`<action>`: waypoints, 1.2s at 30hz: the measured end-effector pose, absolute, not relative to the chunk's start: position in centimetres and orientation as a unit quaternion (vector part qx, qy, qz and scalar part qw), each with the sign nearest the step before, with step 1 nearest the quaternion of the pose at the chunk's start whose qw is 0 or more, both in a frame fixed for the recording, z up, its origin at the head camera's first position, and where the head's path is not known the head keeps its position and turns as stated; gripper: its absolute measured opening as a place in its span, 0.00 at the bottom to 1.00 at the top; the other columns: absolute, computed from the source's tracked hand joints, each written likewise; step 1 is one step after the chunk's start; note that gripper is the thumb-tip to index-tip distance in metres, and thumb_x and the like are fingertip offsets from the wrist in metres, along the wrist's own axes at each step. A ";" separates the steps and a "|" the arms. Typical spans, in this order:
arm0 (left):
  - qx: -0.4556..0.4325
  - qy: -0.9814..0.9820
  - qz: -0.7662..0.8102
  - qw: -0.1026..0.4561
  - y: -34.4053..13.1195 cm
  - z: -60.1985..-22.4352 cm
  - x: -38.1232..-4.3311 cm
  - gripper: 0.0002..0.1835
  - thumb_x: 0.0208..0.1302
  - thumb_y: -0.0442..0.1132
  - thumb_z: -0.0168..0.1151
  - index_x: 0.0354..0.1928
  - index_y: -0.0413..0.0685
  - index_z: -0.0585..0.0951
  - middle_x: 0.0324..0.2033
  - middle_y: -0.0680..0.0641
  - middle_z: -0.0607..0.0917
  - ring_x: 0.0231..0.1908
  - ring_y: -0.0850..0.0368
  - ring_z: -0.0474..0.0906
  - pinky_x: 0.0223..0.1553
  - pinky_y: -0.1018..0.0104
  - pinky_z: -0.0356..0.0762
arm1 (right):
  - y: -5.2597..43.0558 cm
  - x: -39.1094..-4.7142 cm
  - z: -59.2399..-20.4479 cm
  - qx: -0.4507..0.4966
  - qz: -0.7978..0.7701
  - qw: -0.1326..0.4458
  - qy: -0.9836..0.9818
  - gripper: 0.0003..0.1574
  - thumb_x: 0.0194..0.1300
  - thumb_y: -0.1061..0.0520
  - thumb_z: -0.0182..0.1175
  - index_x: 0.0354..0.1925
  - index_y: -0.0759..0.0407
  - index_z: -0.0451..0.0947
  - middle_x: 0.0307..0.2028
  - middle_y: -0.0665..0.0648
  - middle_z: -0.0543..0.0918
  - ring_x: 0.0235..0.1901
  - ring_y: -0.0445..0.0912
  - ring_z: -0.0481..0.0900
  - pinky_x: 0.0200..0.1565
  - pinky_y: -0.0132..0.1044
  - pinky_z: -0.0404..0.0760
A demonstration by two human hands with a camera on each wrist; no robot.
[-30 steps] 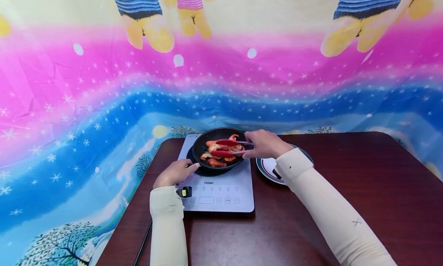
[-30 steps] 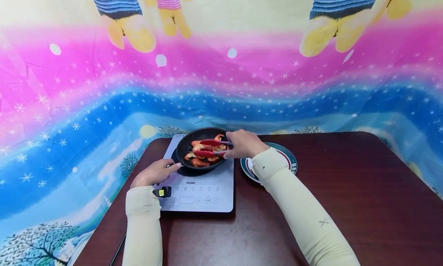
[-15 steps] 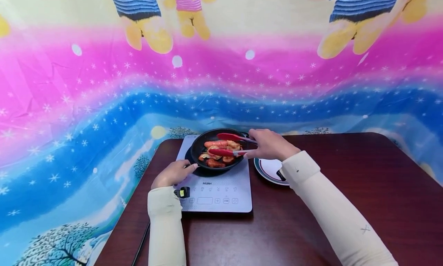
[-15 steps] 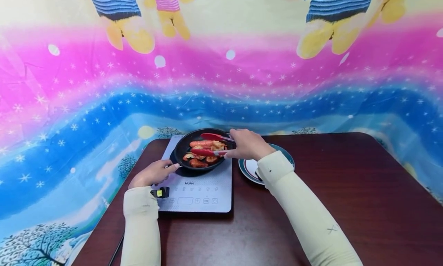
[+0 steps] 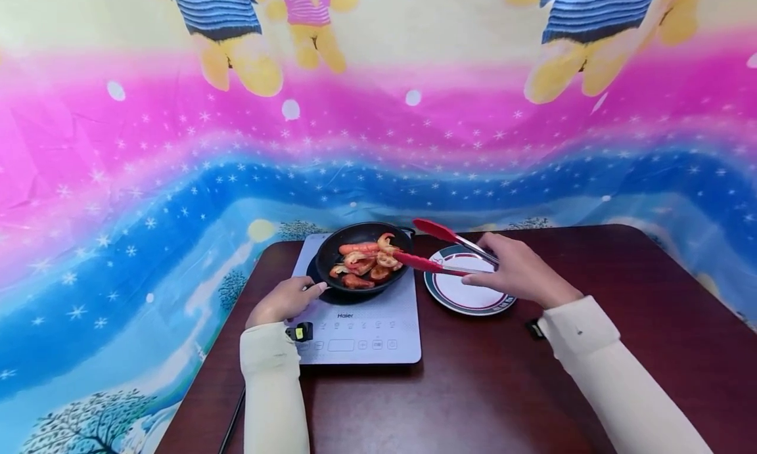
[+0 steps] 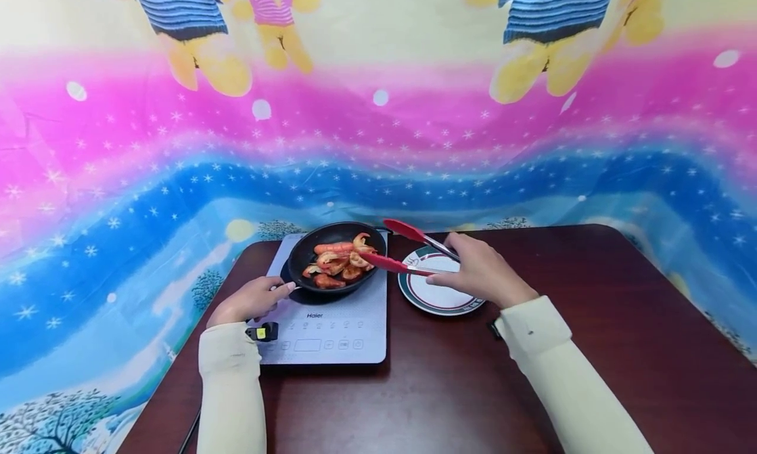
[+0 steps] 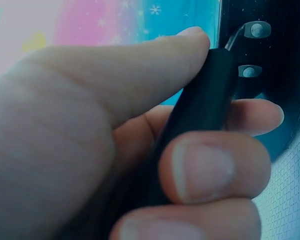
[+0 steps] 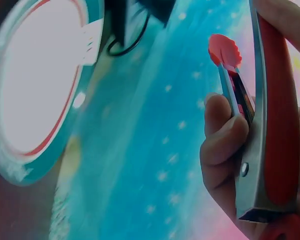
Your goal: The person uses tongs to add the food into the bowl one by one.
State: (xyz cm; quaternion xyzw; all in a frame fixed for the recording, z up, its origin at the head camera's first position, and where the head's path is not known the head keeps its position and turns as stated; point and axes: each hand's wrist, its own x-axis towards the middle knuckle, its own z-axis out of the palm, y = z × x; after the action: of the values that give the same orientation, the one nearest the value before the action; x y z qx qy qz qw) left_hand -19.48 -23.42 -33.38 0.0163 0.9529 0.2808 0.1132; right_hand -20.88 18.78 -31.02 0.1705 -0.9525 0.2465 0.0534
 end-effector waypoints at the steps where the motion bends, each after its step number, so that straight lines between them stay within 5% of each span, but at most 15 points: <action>1: 0.016 0.953 0.281 0.113 -23.5 -33.4 -19.5 0.22 0.72 0.56 0.49 0.43 0.42 0.78 0.22 0.46 0.69 0.20 0.54 0.65 0.25 0.61 0.68 | 19.4 -20.6 -31.4 0.164 0.246 0.055 -0.954 0.48 0.42 0.25 0.70 0.50 0.54 0.72 0.39 0.53 0.78 0.36 0.49 0.75 0.36 0.42 0.78; 20: 0.008 0.947 0.296 0.126 -25.6 -33.4 -18.7 0.21 0.73 0.55 0.49 0.46 0.43 0.78 0.21 0.46 0.71 0.16 0.53 0.68 0.24 0.59 0.72 | 29.3 -18.0 -39.7 0.088 0.270 0.055 -0.957 0.55 0.45 0.28 0.71 0.58 0.62 0.68 0.46 0.63 0.77 0.40 0.54 0.73 0.35 0.46 0.79; 36: 0.026 0.946 0.300 0.120 -24.8 -33.5 -19.3 0.20 0.72 0.54 0.50 0.43 0.43 0.77 0.18 0.48 0.70 0.15 0.53 0.67 0.22 0.59 0.71 | 30.7 -18.2 -40.7 0.082 0.266 0.027 -0.960 0.57 0.45 0.30 0.72 0.59 0.66 0.66 0.47 0.65 0.76 0.43 0.55 0.73 0.38 0.50 0.80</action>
State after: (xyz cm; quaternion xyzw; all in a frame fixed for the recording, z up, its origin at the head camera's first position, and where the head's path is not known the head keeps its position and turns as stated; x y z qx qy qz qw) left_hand -19.30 -24.83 -33.52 0.0255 0.9459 0.3005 0.1196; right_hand -18.16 30.69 -40.66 0.0820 -0.9601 0.2659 0.0270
